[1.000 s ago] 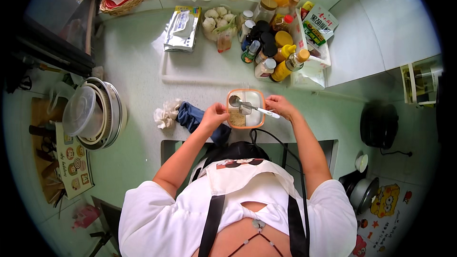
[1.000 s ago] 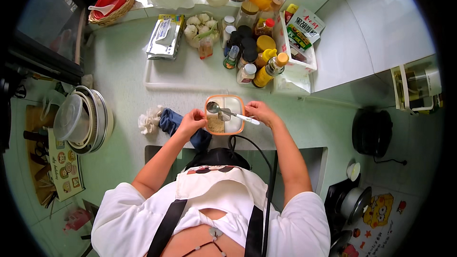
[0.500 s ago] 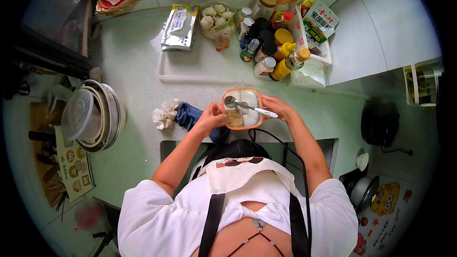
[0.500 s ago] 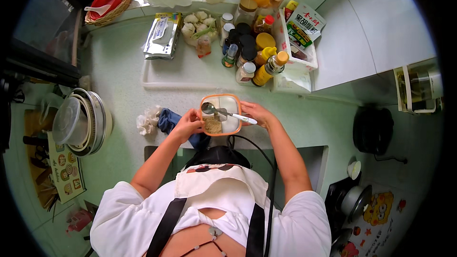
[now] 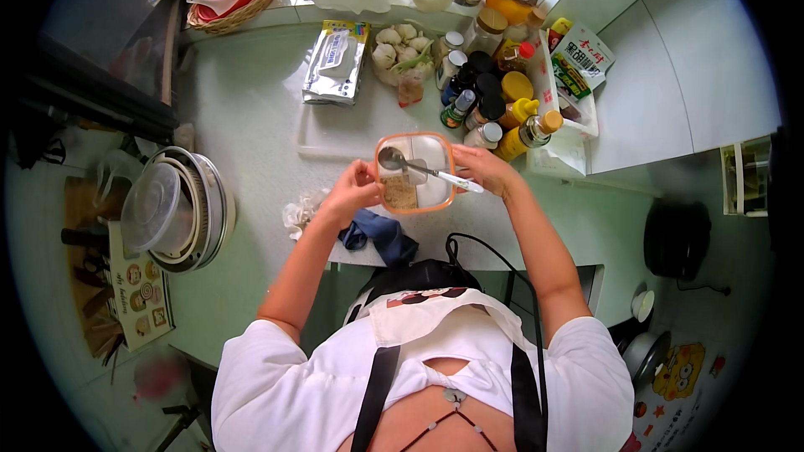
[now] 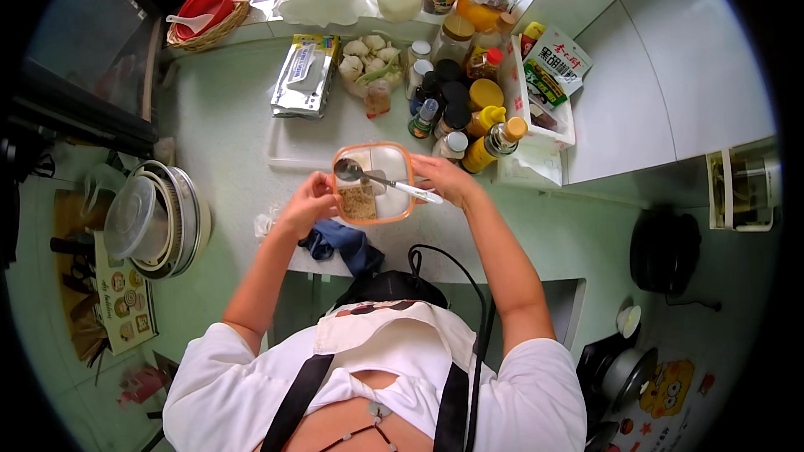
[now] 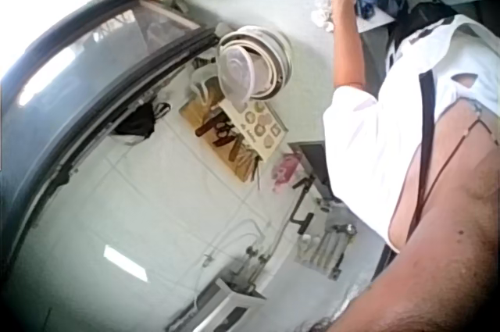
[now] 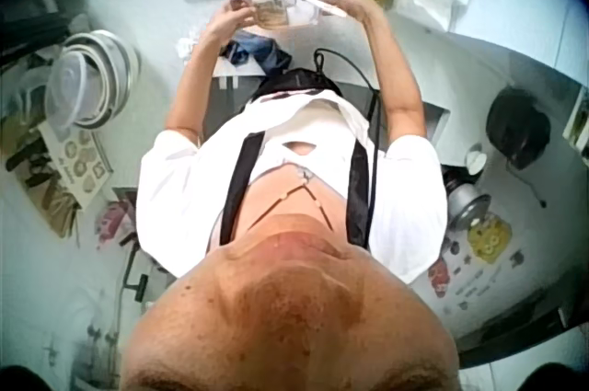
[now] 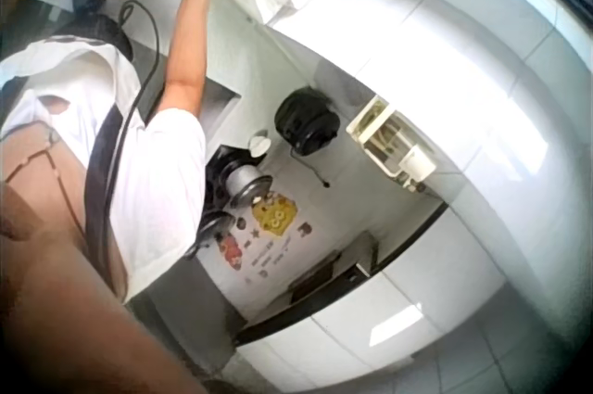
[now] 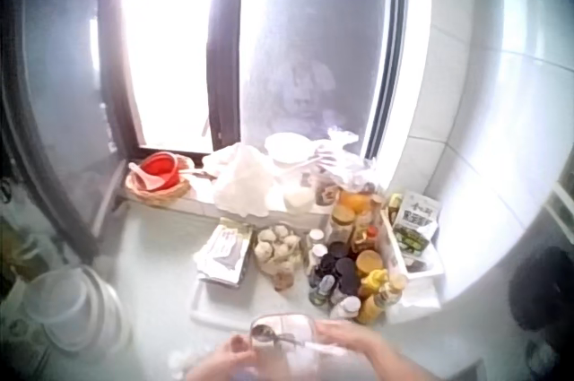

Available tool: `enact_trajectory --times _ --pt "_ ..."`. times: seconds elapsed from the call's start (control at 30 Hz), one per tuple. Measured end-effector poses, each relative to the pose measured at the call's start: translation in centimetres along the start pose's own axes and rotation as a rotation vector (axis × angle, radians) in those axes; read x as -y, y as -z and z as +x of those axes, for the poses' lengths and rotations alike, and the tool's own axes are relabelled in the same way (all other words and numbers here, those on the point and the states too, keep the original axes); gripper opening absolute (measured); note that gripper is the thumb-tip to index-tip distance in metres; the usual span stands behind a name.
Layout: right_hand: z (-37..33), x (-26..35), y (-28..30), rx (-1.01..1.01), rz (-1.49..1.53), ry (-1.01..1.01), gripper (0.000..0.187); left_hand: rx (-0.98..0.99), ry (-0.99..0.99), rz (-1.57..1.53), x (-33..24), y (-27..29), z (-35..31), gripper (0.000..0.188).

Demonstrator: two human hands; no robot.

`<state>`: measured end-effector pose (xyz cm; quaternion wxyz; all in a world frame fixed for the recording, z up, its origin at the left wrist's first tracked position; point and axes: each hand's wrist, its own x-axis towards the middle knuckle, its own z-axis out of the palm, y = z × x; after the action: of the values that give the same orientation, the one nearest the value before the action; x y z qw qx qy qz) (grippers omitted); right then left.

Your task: The person spoons a powder from one container into another, then wipes several seasoning bottles and jars with a blue cloth and organizes them on a shelf.

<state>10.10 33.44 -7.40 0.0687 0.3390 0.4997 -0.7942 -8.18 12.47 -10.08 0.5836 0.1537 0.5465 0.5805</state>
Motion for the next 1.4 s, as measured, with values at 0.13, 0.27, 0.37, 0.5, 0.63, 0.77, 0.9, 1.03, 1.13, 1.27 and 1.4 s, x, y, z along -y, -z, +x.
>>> enact_trajectory --times 0.13,0.27,0.37,0.5,0.63,0.77,0.9,1.03,1.13,1.27,1.4 --pt "2.9 1.5 0.9 -0.039 0.046 -0.012 0.043 -0.058 0.034 0.096 -3.4 0.6 2.8 0.023" --pt "4.9 2.8 0.5 -0.06 0.086 0.025 0.041 -0.026 0.044 0.116 -4.6 2.9 6.8 0.021" --pt "7.3 2.5 1.5 -0.08 0.092 0.017 0.043 -0.002 0.043 0.143 -5.5 3.6 8.6 0.02" --pt "8.5 3.2 0.5 -0.138 0.046 -0.011 0.042 -0.014 0.08 0.149 -5.9 4.6 10.2 0.019" --pt "9.4 3.0 0.4 -0.198 -0.07 -0.059 0.048 -0.031 0.095 0.143 -5.5 4.9 10.5 0.019" --pt "8.3 3.9 -0.7 -0.284 -0.268 -0.049 0.058 -0.042 0.102 0.099 -4.9 4.9 10.6 0.02" --pt "9.1 3.9 -0.7 -0.485 -0.773 0.106 0.062 -0.066 0.102 0.126 -5.0 4.4 10.5 0.019" --pt "7.2 7.0 -3.9 -0.732 -1.198 0.492 0.032 -0.067 0.089 0.124 -4.7 4.8 10.3 0.018" --pt "8.9 9.1 -3.8 -0.805 -1.411 0.559 0.024 -0.046 0.079 0.125 -4.6 5.0 10.5 0.019" --pt "13.5 10.5 -2.6 -0.845 -1.721 0.496 0.019 -0.043 0.073 0.124 -4.4 5.1 10.3 0.019" --pt "15.4 10.5 -1.7 -0.817 -1.905 0.471 0.014 -0.036 0.065 0.128 -4.6 4.9 10.1 0.019"
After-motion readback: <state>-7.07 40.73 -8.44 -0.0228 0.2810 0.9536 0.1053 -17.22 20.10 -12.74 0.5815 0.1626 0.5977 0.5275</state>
